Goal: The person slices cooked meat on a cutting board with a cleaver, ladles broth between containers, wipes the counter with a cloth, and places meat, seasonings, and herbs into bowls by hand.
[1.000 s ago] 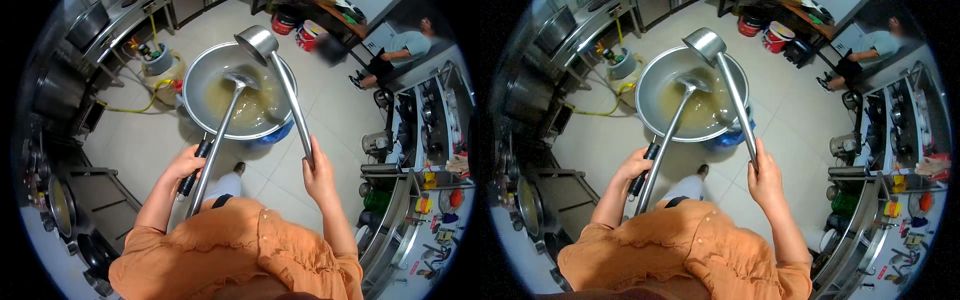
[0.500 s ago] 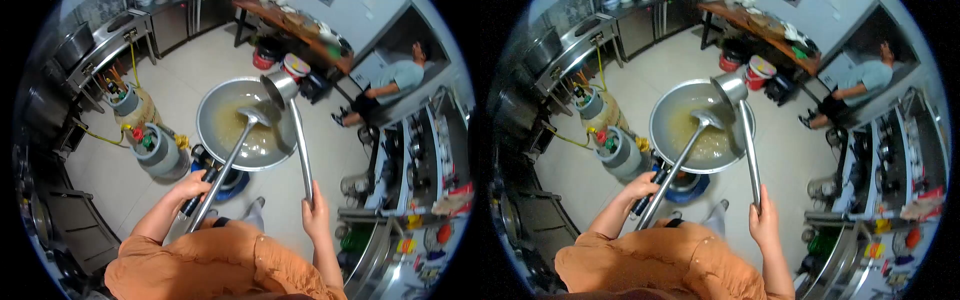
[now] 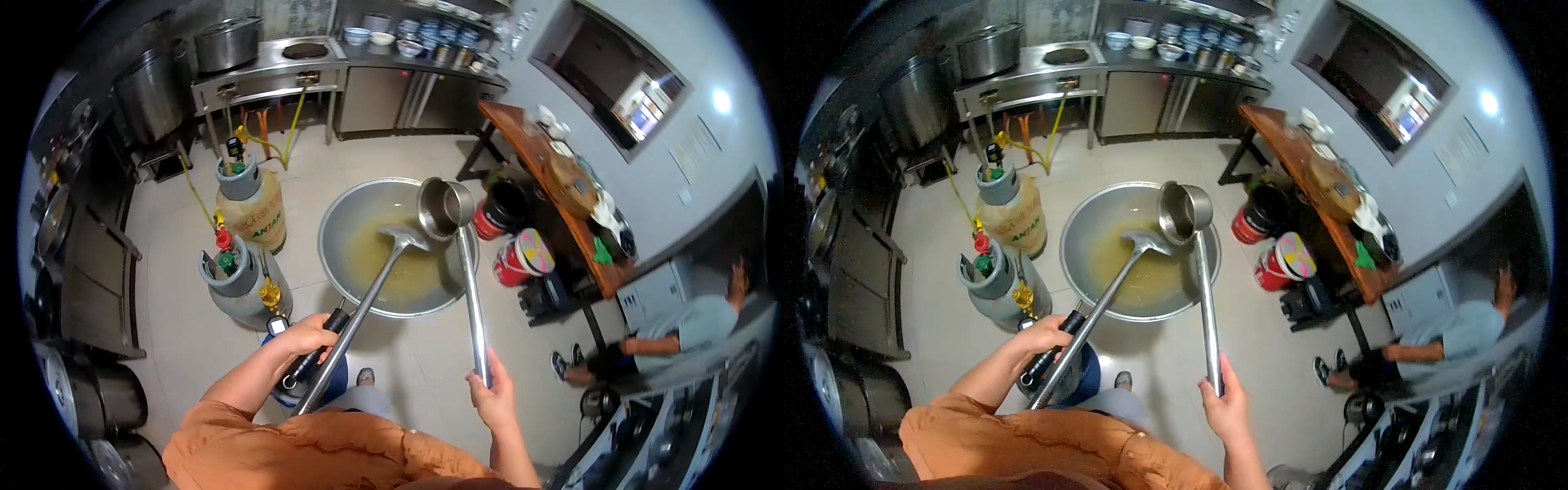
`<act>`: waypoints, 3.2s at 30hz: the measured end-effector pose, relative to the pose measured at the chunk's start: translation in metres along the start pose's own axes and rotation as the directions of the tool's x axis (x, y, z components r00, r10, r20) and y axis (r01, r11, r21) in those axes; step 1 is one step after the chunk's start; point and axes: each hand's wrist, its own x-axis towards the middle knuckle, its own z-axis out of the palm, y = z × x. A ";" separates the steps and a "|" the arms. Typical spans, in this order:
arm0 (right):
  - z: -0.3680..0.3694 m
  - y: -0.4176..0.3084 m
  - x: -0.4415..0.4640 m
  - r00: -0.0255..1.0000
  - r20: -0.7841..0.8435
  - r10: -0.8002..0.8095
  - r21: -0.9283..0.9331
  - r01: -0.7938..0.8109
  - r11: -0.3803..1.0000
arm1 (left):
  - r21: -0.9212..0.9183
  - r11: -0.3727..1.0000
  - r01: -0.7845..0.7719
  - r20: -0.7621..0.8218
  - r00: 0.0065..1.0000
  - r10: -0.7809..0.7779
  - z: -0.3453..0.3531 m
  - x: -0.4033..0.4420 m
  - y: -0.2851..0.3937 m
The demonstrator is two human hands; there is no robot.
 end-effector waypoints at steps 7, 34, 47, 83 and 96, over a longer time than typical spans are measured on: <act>-0.004 -0.056 0.165 0.954 0.266 0.135 0.244 -0.203 0.948 | -0.023 0.998 -0.056 -0.150 0.987 0.052 -0.032 0.094 0.065; 0.236 -0.281 0.850 0.488 0.871 0.051 0.120 -0.313 0.942 | -0.139 0.949 -0.283 -0.714 0.692 0.102 -0.365 0.429 0.394; 0.426 -0.402 1.152 0.390 0.921 0.009 0.129 -0.326 0.937 | -0.089 0.929 -0.359 -0.825 0.549 0.133 -0.629 0.603 0.549; 0.581 -0.535 1.516 0.494 0.864 0.102 0.290 -0.652 0.700 | -0.180 0.984 -0.017 -0.744 0.656 -0.125 -1.013 0.787 0.689; 0.549 -0.495 1.720 0.874 0.479 -0.075 -0.033 0.103 0.994 | -0.299 0.928 -0.224 -0.834 0.534 -0.140 -0.979 0.807 0.692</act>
